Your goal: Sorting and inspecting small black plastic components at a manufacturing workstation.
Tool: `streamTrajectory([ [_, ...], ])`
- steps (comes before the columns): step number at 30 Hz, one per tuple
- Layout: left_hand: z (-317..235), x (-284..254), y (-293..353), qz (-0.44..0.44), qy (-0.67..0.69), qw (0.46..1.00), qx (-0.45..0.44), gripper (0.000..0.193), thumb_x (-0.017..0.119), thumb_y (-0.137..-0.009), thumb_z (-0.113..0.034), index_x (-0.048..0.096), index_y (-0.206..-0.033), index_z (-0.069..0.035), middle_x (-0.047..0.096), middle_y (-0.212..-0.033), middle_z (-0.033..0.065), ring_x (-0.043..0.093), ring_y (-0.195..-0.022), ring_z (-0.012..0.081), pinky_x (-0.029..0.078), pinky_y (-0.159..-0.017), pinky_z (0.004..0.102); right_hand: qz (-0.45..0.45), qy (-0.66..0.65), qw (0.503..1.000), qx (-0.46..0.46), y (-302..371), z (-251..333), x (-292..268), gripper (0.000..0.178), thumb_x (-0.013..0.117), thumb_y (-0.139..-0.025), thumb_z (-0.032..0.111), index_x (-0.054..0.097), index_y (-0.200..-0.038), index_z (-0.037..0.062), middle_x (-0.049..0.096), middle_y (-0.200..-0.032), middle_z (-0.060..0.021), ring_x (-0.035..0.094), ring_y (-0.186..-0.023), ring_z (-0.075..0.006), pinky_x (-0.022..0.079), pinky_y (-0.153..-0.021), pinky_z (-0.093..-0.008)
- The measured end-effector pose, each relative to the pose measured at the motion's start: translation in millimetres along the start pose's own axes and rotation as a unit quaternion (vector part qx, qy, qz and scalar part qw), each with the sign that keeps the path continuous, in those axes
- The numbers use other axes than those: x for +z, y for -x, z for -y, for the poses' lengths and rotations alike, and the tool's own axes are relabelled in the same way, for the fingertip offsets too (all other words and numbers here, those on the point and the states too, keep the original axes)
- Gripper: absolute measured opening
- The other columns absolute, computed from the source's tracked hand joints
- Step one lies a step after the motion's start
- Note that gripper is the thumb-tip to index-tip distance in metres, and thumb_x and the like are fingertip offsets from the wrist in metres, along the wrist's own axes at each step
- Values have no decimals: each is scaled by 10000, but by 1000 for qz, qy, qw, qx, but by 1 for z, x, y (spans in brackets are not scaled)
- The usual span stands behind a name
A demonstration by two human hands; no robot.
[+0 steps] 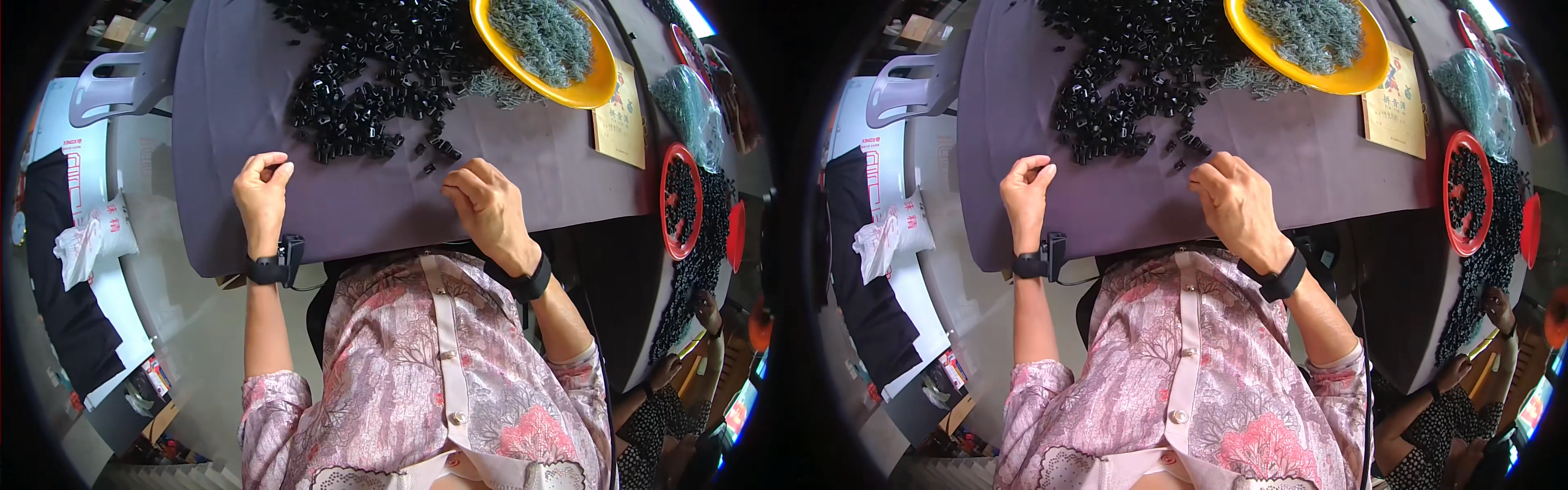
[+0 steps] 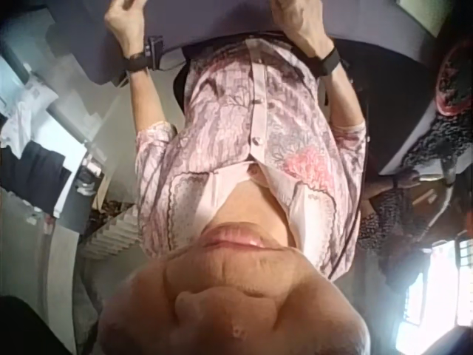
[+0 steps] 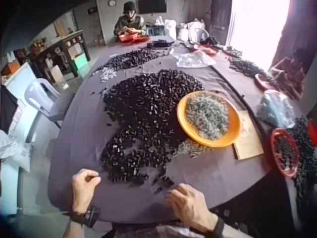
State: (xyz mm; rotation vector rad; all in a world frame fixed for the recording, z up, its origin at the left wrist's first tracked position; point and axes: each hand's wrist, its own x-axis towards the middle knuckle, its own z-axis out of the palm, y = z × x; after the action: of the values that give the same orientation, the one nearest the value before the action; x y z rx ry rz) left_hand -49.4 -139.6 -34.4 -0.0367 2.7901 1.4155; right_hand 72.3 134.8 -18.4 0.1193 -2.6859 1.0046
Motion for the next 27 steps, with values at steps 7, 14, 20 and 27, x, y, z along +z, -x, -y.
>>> streamTrajectory([
  [7, 5, -4, -21, -31, -73, 996, 26, 243, 726, -680, -7, 677, -914, -50, 566, -874, -17, 448, -621, 43, 445, -620, 195, -21, 70, 997, 1, -3, -4, 7, 95, 624, -728, 15, 611, -807, 65, 544, -734, -71, 566, -684, -260, 470, -608, -342],
  [14, 4, -4, -15, -54, -35, 998, -13, 308, 731, -699, -35, 657, -996, -68, 525, -1030, 28, 491, -641, 50, 473, -641, 198, -44, 49, 998, 5, -10, -4, 5, 123, 633, -717, 15, 627, -823, 74, 553, -738, -63, 571, -686, -250, 467, -596, -342],
  [20, -13, 8, 4, -81, 28, 995, 42, 228, 672, -765, -56, 639, -989, -32, 548, -980, 42, 523, -649, 81, 463, -619, 226, -8, 102, 994, -33, -11, -3, 24, 168, 622, -719, 45, 633, -884, 76, 550, -790, -44, 570, -722, -223, 476, -632, -339],
  [27, -68, 64, 49, 185, 96, 975, 72, 64, 630, -771, -16, 655, -829, -8, 612, -755, 35, 545, -613, 75, 427, -547, 214, -12, 61, 998, -27, -5, -9, 18, 133, 622, -725, 33, 612, -856, 58, 553, -796, -64, 572, -723, -240, 475, -621, -339],
])
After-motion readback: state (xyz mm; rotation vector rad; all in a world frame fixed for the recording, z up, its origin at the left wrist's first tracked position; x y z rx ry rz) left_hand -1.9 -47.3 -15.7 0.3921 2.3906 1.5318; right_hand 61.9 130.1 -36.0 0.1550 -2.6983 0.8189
